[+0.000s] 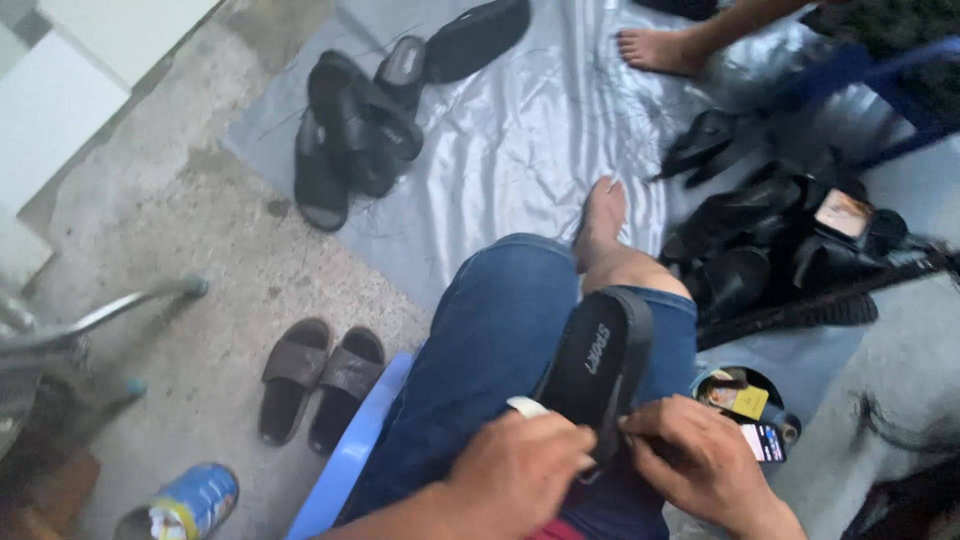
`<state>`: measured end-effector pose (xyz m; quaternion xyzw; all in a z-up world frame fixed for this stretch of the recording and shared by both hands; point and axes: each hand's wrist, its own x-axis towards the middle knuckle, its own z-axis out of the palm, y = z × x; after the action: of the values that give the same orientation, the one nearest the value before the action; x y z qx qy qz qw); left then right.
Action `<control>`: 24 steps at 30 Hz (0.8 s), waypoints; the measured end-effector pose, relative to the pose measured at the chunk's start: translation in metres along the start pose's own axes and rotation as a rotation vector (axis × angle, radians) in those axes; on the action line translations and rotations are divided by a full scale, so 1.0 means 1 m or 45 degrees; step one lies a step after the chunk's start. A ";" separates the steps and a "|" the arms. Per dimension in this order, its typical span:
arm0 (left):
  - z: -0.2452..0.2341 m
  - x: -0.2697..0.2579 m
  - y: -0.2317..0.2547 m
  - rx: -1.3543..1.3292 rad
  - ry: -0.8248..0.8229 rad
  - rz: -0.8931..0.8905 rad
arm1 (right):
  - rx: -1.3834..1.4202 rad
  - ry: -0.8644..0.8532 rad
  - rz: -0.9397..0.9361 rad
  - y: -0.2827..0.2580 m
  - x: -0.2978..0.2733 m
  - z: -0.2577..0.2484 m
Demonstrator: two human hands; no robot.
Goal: Hand-sewing a strap onto a black sandal using an awl and thread
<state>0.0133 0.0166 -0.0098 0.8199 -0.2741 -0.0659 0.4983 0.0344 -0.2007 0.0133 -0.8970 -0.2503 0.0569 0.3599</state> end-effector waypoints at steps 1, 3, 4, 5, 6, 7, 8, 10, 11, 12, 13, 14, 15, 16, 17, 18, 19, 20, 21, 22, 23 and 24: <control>-0.013 0.006 -0.001 0.066 -0.055 0.003 | -0.071 -0.014 0.035 -0.005 0.002 -0.002; -0.033 0.014 -0.002 0.129 -0.137 0.015 | -0.135 -0.015 0.095 -0.014 0.002 -0.009; -0.040 0.017 -0.003 0.140 -0.269 -0.054 | -0.162 -0.048 0.086 -0.017 0.003 -0.011; -0.048 0.019 -0.004 0.153 -0.402 -0.122 | -0.189 -0.082 0.078 -0.022 0.003 -0.013; -0.050 0.020 -0.006 0.162 -0.422 -0.114 | -0.182 -0.064 0.091 -0.023 0.002 -0.014; -0.052 0.021 -0.007 0.192 -0.423 -0.094 | -0.200 -0.062 0.059 -0.025 0.002 -0.014; -0.053 0.022 -0.009 0.219 -0.418 -0.072 | -0.222 -0.063 0.026 -0.027 0.001 -0.016; -0.057 0.023 -0.011 0.236 -0.416 -0.050 | -0.304 -0.079 0.066 -0.023 -0.007 -0.012; -0.058 0.025 -0.013 0.246 -0.398 -0.039 | -0.388 -0.113 0.096 -0.021 -0.011 -0.011; -0.060 0.026 -0.012 0.249 -0.411 -0.033 | -0.384 -0.103 0.107 -0.022 -0.013 -0.011; -0.063 0.027 -0.013 0.267 -0.444 -0.060 | -0.402 -0.164 0.149 -0.022 -0.014 -0.011; -0.066 0.028 -0.013 0.290 -0.470 -0.092 | -0.417 -0.226 0.183 -0.022 -0.014 -0.010; -0.073 0.033 -0.010 0.297 -0.477 -0.090 | -0.412 -0.218 0.184 -0.022 -0.014 -0.010; -0.080 0.038 -0.007 0.400 -0.590 -0.221 | -0.349 -0.222 0.226 -0.023 -0.013 -0.010; -0.087 0.043 -0.004 0.503 -0.703 -0.351 | -0.285 -0.226 0.267 -0.023 -0.013 -0.011; -0.096 0.050 0.004 0.507 -0.707 -0.349 | -0.283 -0.221 0.270 -0.023 -0.013 -0.010; -0.105 0.057 0.011 0.389 -0.766 -0.541 | -0.250 -0.199 0.281 -0.023 -0.013 -0.010; -0.114 0.064 0.019 0.269 -0.824 -0.732 | -0.216 -0.177 0.294 -0.024 -0.014 -0.009; -0.112 0.065 0.014 0.273 -0.830 -0.730 | -0.213 -0.171 0.298 -0.023 -0.014 -0.009; -0.111 0.065 0.008 -0.052 -0.714 -0.773 | -0.173 -0.140 0.281 -0.022 -0.013 -0.009; -0.110 0.065 0.003 -0.377 -0.590 -0.807 | -0.134 -0.109 0.264 -0.022 -0.013 -0.009; -0.105 0.067 0.001 -0.371 -0.592 -0.801 | -0.136 -0.101 0.264 -0.023 -0.012 -0.008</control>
<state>0.1089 0.0638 0.0540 0.7480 -0.1032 -0.4364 0.4894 0.0173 -0.1975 0.0336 -0.9329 -0.1729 0.1157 0.2938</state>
